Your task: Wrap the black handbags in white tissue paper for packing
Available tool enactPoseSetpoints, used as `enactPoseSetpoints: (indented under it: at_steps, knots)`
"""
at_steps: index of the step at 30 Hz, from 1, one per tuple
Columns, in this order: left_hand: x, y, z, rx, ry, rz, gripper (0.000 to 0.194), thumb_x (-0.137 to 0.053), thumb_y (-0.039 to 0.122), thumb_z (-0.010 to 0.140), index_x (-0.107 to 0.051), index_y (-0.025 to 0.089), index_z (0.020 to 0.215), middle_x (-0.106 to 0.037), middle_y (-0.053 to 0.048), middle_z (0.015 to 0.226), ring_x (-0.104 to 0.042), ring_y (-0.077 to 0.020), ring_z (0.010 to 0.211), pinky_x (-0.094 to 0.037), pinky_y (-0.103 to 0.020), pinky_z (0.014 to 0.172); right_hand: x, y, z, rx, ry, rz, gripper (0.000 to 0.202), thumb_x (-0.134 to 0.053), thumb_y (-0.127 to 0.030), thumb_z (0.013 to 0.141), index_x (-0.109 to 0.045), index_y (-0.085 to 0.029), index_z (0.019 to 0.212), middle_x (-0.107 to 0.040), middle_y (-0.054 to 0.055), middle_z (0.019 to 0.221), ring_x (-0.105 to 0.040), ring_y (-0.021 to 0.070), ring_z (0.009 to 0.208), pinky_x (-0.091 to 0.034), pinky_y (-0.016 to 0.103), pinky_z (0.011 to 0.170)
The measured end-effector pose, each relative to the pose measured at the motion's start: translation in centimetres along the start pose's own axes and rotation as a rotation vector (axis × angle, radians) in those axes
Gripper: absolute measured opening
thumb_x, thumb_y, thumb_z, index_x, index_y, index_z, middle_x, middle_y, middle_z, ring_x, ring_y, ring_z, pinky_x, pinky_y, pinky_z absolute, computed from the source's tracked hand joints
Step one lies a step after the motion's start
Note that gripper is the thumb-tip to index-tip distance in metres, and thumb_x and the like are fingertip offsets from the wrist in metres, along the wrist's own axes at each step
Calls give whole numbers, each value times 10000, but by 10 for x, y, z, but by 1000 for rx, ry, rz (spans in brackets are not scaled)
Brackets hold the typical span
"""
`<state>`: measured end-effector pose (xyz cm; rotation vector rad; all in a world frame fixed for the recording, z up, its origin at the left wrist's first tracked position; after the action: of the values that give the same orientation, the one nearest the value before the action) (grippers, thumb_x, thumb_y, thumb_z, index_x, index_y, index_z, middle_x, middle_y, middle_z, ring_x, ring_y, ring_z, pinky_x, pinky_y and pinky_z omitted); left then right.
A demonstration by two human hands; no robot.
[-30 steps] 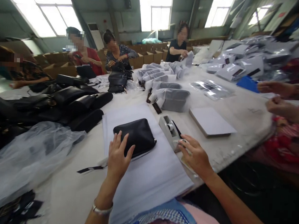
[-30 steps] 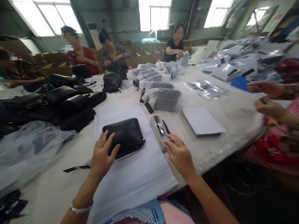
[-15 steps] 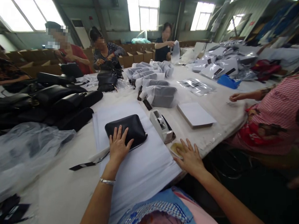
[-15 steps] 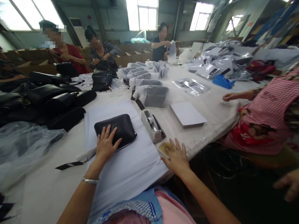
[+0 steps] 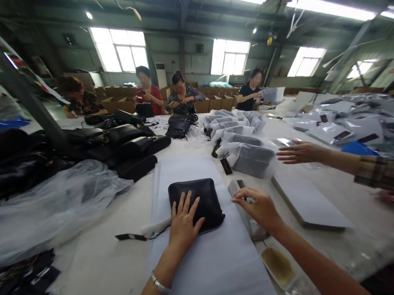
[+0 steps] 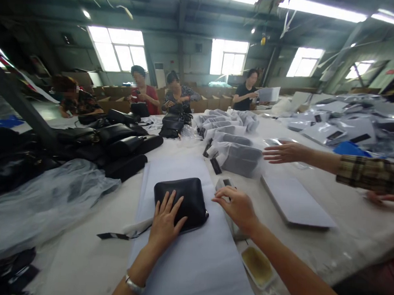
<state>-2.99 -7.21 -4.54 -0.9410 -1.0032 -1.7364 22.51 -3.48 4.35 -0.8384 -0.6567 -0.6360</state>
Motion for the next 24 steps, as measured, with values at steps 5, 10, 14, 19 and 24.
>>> enactPoseSetpoints:
  at_steps: [5, 10, 14, 19, 24]
  knots:
    - [-2, -3, -2, 3, -6, -17, 692, -587, 324, 894, -296, 321, 1522, -210, -52, 1628, -191, -327, 1490, -292, -611, 1145, -94, 30, 113, 18, -234, -110, 213, -543, -387, 957, -722, -273, 936, -744, -4, 1052, -684, 182, 995, -509, 308, 910]
    - [-8, -5, -3, 5, -2, -11, 741, -582, 292, 874, -250, 341, 1535, -196, -28, 1630, -222, -323, 1483, -344, -608, 1123, -182, 78, 181, -56, -314, -251, 306, -577, -274, 916, -670, -179, 1192, -619, 132, 1330, -541, 258, 1268, -409, 405, 1068]
    - [-18, -6, -3, 15, 63, 17, 791, -630, 245, 801, -309, 326, 1519, -250, -38, 1612, -279, -346, 1459, -376, -607, 1098, -221, 108, 195, -162, -305, -360, 351, -617, -289, 884, -666, -116, 1185, -491, 223, 1438, -417, 379, 1357, -343, 587, 1065]
    - [-33, -12, -4, -26, 114, 26, 811, -665, 275, 753, -357, 324, 1501, -310, -55, 1587, -314, -365, 1440, -402, -609, 1070, -231, 115, 199, -95, -244, -368, 173, -585, -223, 894, -752, -194, 923, -626, 111, 1324, -485, 294, 1306, -325, 486, 1100]
    - [-33, -12, -4, -12, 107, -4, 818, -687, 281, 746, -364, 333, 1495, -320, -60, 1582, -329, -381, 1431, -407, -634, 1062, -217, 106, 201, -31, -110, -304, 156, -606, -200, 864, -754, -241, 837, -722, 32, 1156, -627, 210, 1108, -433, 361, 1007]
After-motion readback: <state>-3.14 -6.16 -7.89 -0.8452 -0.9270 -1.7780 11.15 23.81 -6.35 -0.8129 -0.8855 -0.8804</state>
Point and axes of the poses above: each hand's wrist, its own z-axis towards the middle knuckle, its own x-axis out of the back of the hand, y = z × x, the point moved 2 cm from there along z, towards the middle knuckle
